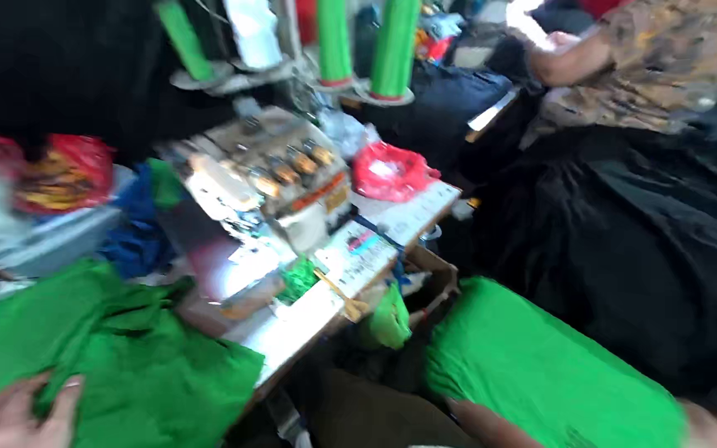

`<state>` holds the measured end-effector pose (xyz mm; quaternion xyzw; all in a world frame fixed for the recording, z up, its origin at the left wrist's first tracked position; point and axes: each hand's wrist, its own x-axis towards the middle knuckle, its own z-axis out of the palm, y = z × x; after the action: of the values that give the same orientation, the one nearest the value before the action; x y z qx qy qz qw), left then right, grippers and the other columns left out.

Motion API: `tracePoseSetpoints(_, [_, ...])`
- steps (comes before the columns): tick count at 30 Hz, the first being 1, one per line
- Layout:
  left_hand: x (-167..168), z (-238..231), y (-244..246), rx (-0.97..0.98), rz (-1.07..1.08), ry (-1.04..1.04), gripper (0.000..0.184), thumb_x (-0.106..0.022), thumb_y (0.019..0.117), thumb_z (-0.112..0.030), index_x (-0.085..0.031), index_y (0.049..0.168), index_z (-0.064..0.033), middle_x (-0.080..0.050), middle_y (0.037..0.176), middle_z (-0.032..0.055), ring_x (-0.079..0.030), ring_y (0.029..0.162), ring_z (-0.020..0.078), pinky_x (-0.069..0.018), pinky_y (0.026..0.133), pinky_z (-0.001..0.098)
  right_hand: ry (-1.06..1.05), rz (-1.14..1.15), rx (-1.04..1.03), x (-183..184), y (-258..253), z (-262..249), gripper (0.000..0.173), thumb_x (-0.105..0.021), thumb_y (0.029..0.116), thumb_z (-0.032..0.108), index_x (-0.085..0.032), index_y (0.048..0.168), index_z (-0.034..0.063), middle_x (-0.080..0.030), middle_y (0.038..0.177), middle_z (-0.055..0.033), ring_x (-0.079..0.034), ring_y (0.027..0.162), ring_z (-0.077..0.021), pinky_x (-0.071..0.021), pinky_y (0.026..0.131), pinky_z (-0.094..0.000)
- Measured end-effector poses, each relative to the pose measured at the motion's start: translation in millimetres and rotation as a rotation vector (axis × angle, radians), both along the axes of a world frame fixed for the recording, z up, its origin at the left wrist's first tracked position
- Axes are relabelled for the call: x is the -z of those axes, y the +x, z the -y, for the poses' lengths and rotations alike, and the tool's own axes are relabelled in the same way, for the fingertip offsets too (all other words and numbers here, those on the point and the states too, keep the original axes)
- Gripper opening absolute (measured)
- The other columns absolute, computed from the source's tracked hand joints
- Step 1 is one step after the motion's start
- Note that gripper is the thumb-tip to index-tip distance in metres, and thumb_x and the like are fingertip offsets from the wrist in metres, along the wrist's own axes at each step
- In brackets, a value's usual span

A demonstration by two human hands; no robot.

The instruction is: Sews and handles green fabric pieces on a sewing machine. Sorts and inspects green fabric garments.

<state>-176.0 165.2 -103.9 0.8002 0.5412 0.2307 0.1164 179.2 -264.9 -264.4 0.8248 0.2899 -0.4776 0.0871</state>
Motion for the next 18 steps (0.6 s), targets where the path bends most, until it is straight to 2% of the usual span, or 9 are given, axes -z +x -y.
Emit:
tracePoseSetpoints(1, [9, -9, -10, 0.015, 0.010, 0.024, 0.057, -0.056, 0.1007, -0.041, -0.061, 0.135, 0.0041, -0.049, 0.146, 0.0319, -0.044, 0.139, 0.0469, -0.0340, 0.115, 0.0593, -0.023, -0.020, -0.064, -16, 8, -9, 0.045, -0.051, 0.1060, 0.013, -0.047, 0.146, -0.0074, -0.053, 0.143, -0.0317, -0.051, 0.134, -0.0487, -0.0371, 0.111, -0.0641])
tracePoseSetpoints(2, [14, -11, -12, 0.017, 0.026, 0.061, 0.058, -0.056, 0.0998, -0.043, -0.062, 0.134, 0.0036, -0.049, 0.145, 0.0328, -0.043, 0.138, 0.0513, -0.0317, 0.112, 0.0670, 0.007, -0.024, -0.124, -21, 21, -16, 0.043, -0.058, 0.1028, 0.013, -0.053, 0.140, -0.0081, -0.056, 0.138, -0.0333, -0.053, 0.129, -0.0515, -0.0392, 0.107, -0.0683])
tracePoseSetpoints(4, [19, -7, -6, -0.010, 0.057, 0.122, 0.055, -0.058, 0.0979, -0.042, -0.065, 0.130, 0.0024, -0.051, 0.143, 0.0324, -0.044, 0.135, 0.0555, -0.0289, 0.107, 0.0756, 0.111, 0.014, -0.156, -47, 41, -41, 0.049, -0.066, 0.0993, 0.020, -0.055, 0.141, -0.0039, -0.059, 0.133, -0.0339, -0.056, 0.124, -0.0540, -0.0421, 0.102, -0.0714])
tracePoseSetpoints(7, [18, -3, 3, -0.059, 0.078, 0.137, 0.046, -0.064, 0.0983, -0.035, -0.067, 0.127, 0.0011, -0.053, 0.143, 0.0300, -0.047, 0.134, 0.0534, -0.0295, 0.107, 0.0749, 0.368, 0.027, -0.300, -115, 34, -97, 0.045, -0.059, 0.1042, 0.024, -0.054, 0.142, 0.0001, -0.066, 0.121, -0.0321, -0.063, 0.114, -0.0520, -0.0455, 0.098, -0.0687])
tracePoseSetpoints(10, [17, -3, 4, -0.090, 0.058, 0.123, 0.044, -0.067, 0.0977, -0.033, -0.068, 0.127, -0.0005, -0.053, 0.143, 0.0275, -0.047, 0.135, 0.0503, -0.0303, 0.109, 0.0724, 0.881, -0.094, -0.600, -158, -1, -141, 0.031, -0.060, 0.1033, 0.015, -0.064, 0.128, -0.0038, -0.071, 0.101, -0.0251, -0.071, 0.092, -0.0425, -0.0549, 0.086, -0.0611])
tracePoseSetpoints(13, [17, -5, 5, -0.086, 0.040, 0.084, 0.044, -0.065, 0.0989, -0.035, -0.067, 0.129, -0.0023, -0.053, 0.144, 0.0262, -0.046, 0.135, 0.0483, -0.0308, 0.109, 0.0713, 1.317, -0.106, -0.868, -161, -39, -192, 0.019, -0.061, 0.1002, 0.012, -0.071, 0.112, 0.0012, -0.072, 0.098, -0.0184, -0.073, 0.086, -0.0341, -0.0602, 0.076, -0.0502])
tracePoseSetpoints(14, [16, -6, 5, -0.078, 0.058, 0.054, 0.044, -0.065, 0.0991, -0.034, -0.067, 0.130, -0.0024, -0.052, 0.145, 0.0257, -0.046, 0.136, 0.0479, -0.0308, 0.109, 0.0708, 1.421, -0.080, -0.922, -157, -48, -212, 0.017, -0.063, 0.0992, 0.013, -0.072, 0.108, 0.0026, -0.071, 0.098, -0.0173, -0.072, 0.088, -0.0326, -0.0607, 0.076, -0.0466])
tracePoseSetpoints(16, [7, -6, -1, -0.071, 0.140, -0.043, 0.046, -0.064, 0.1006, -0.033, -0.063, 0.134, -0.0022, -0.050, 0.149, 0.0227, -0.045, 0.138, 0.0442, -0.0321, 0.112, 0.0668, 1.485, -0.040, -0.983, -149, -61, -248, 0.018, -0.064, 0.0992, 0.017, -0.071, 0.110, 0.0046, -0.069, 0.106, -0.0174, -0.069, 0.100, -0.0333, -0.0589, 0.086, -0.0453])
tracePoseSetpoints(18, [-6, 1, -10, -0.080, 0.211, -0.086, 0.044, -0.061, 0.1032, -0.030, -0.059, 0.138, -0.0031, -0.050, 0.149, 0.0203, -0.048, 0.138, 0.0391, -0.0374, 0.113, 0.0614, 1.431, 0.003, -1.015, -142, -67, -270, 0.029, -0.068, 0.0978, 0.026, -0.070, 0.119, 0.0058, -0.068, 0.116, -0.0193, -0.065, 0.110, -0.0387, -0.0556, 0.092, -0.0516])
